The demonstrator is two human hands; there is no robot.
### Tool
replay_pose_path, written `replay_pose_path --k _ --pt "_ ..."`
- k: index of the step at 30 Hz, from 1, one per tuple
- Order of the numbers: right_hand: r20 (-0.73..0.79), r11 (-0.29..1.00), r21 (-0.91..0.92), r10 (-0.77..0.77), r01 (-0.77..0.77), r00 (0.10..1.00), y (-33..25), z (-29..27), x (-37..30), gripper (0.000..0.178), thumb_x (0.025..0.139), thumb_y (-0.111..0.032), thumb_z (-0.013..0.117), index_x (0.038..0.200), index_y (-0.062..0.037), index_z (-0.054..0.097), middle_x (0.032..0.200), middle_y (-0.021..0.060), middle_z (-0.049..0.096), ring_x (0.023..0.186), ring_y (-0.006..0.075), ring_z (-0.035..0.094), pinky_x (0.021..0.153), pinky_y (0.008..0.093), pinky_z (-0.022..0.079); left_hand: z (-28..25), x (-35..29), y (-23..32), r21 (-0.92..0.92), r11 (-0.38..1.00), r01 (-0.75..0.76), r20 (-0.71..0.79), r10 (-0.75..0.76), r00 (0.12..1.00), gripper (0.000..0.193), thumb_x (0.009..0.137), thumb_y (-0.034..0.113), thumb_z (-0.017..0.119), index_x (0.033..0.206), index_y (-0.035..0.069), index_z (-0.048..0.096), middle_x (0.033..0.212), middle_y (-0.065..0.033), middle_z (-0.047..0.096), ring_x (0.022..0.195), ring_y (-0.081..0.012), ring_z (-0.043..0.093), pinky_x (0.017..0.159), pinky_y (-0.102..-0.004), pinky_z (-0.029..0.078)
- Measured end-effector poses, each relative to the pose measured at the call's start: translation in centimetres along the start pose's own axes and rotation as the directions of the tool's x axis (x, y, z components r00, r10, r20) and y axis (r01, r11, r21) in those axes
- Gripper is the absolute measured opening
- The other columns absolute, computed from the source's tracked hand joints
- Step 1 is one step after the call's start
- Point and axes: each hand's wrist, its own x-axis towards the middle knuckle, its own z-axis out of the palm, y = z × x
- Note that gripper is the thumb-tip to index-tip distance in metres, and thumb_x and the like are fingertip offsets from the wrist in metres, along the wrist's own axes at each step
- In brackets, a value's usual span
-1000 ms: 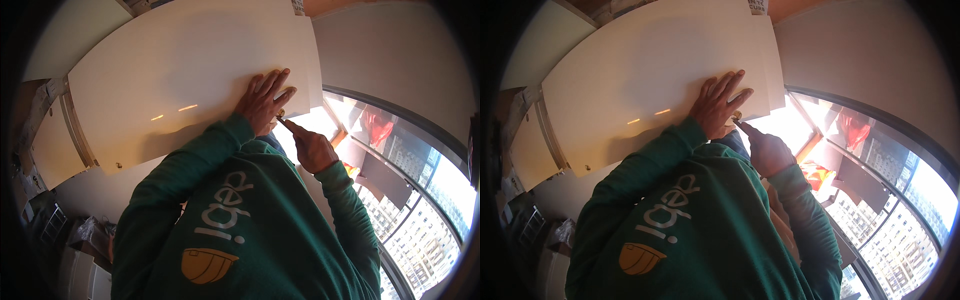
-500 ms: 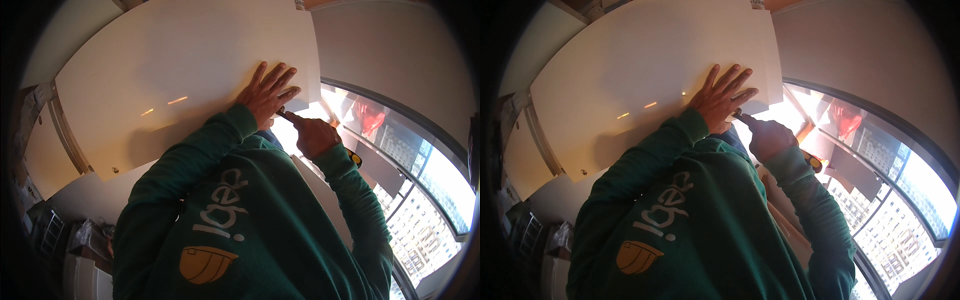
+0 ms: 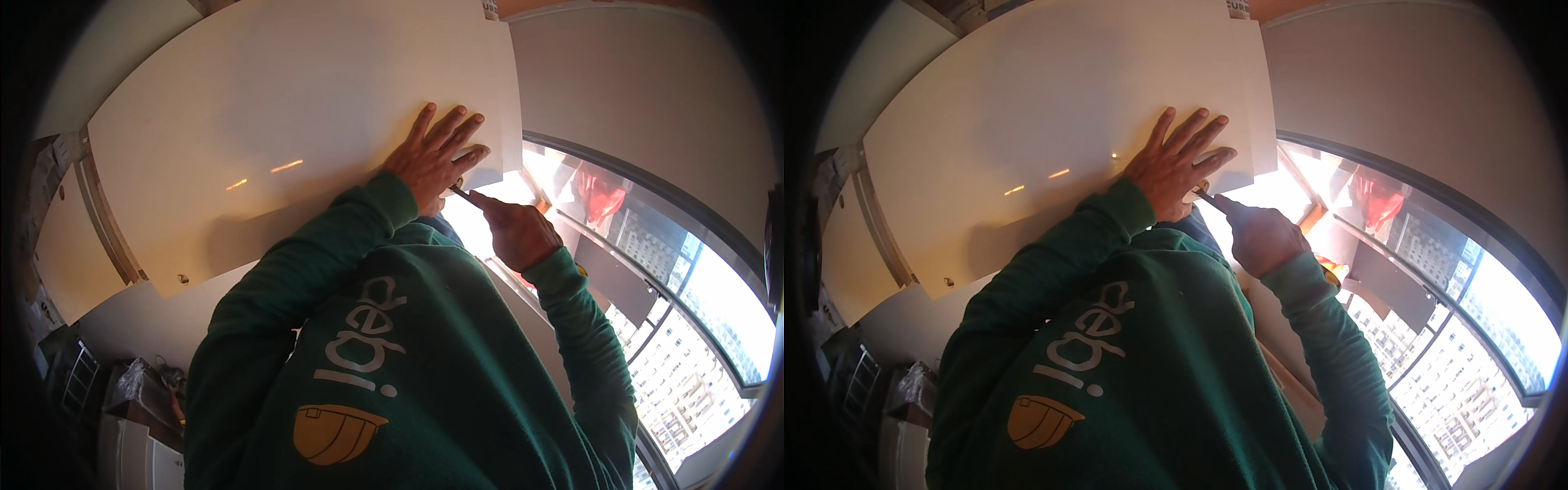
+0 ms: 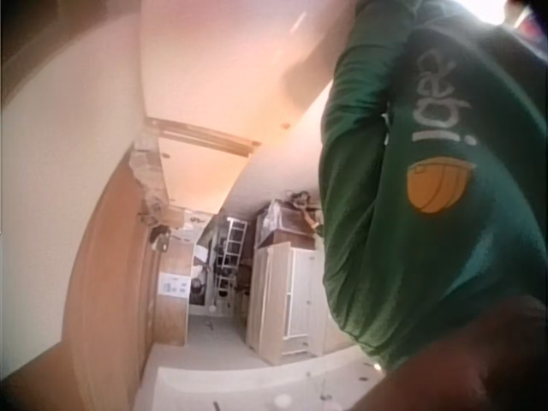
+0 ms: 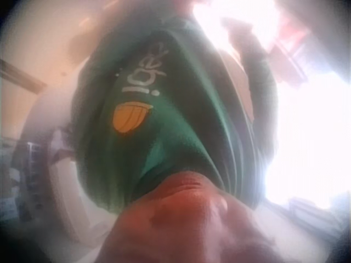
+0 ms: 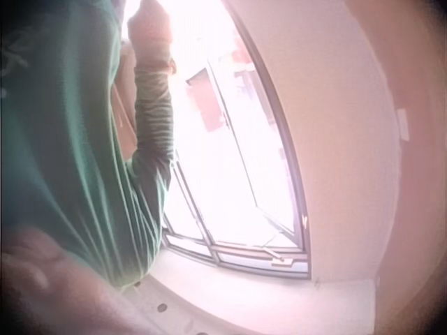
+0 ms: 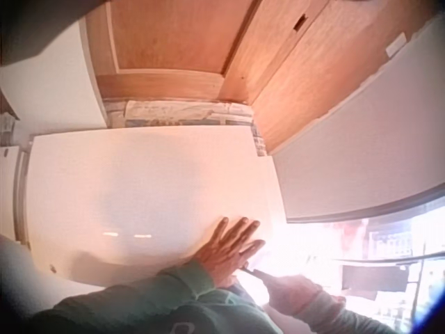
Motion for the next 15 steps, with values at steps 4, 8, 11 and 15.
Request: replay_pose_path --k 4,8,11,15 --pt "-0.064 0.995 0.058 -0.072 0.076 0.995 0.8 0.8 0.1 0.044 0.098 -0.001 0.057 0.141 -0.0121 0.064 0.106 0.0193 0.077 0.088 0.0373 0.075 0.08 0.0447 0.062 0.4 0.0 0.1 -0.019 1.0 0.009 -0.033 -0.01 0.999 0.094 0.068 0.035 0.088 0.154 0.027 0.052 0.174 -0.0097 0.029 0.161 -0.0326 0.022 0.129 -0.0642 0.012" --pt "-0.092 0.991 0.118 -0.055 0.066 0.994 0.8 1.3 0.1 0.047 0.095 -0.004 0.059 0.141 -0.0155 0.065 0.104 0.0163 0.077 0.089 0.0374 0.074 0.083 0.0462 0.061 0.3 -0.1 0.1 -0.042 0.999 0.014 -0.037 -0.015 0.999 0.091 0.069 0.032 0.087 0.153 0.026 0.053 0.173 -0.0091 0.03 0.161 -0.032 0.023 0.129 -0.0637 0.013" --pt "-0.065 0.994 0.106 -0.008 0.015 0.998 0.0 0.8 0.1 0.048 0.095 -0.004 0.059 0.141 -0.0154 0.065 0.105 0.0158 0.077 0.09 0.0371 0.074 0.084 0.0457 0.061 0.3 0.0 0.1 -0.039 0.999 0.012 -0.045 -0.014 0.999 0.092 0.068 0.032 0.087 0.153 0.026 0.053 0.173 -0.009 0.03 0.161 -0.0319 0.023 0.129 -0.0634 0.015" --pt "-0.043 1.0 0.017 -0.016 0.017 0.999 0.3 0.8 0.5 0.049 0.093 -0.004 0.059 0.14 -0.0166 0.066 0.103 0.0147 0.077 0.087 0.0355 0.074 0.082 0.0455 0.06 0.7 0.0 0.2 -0.019 1.0 0.005 -0.082 -0.006 0.997 0.096 0.064 0.03 0.09 0.152 0.025 0.053 0.173 -0.0093 0.029 0.161 -0.0324 0.023 0.129 -0.0635 0.017"
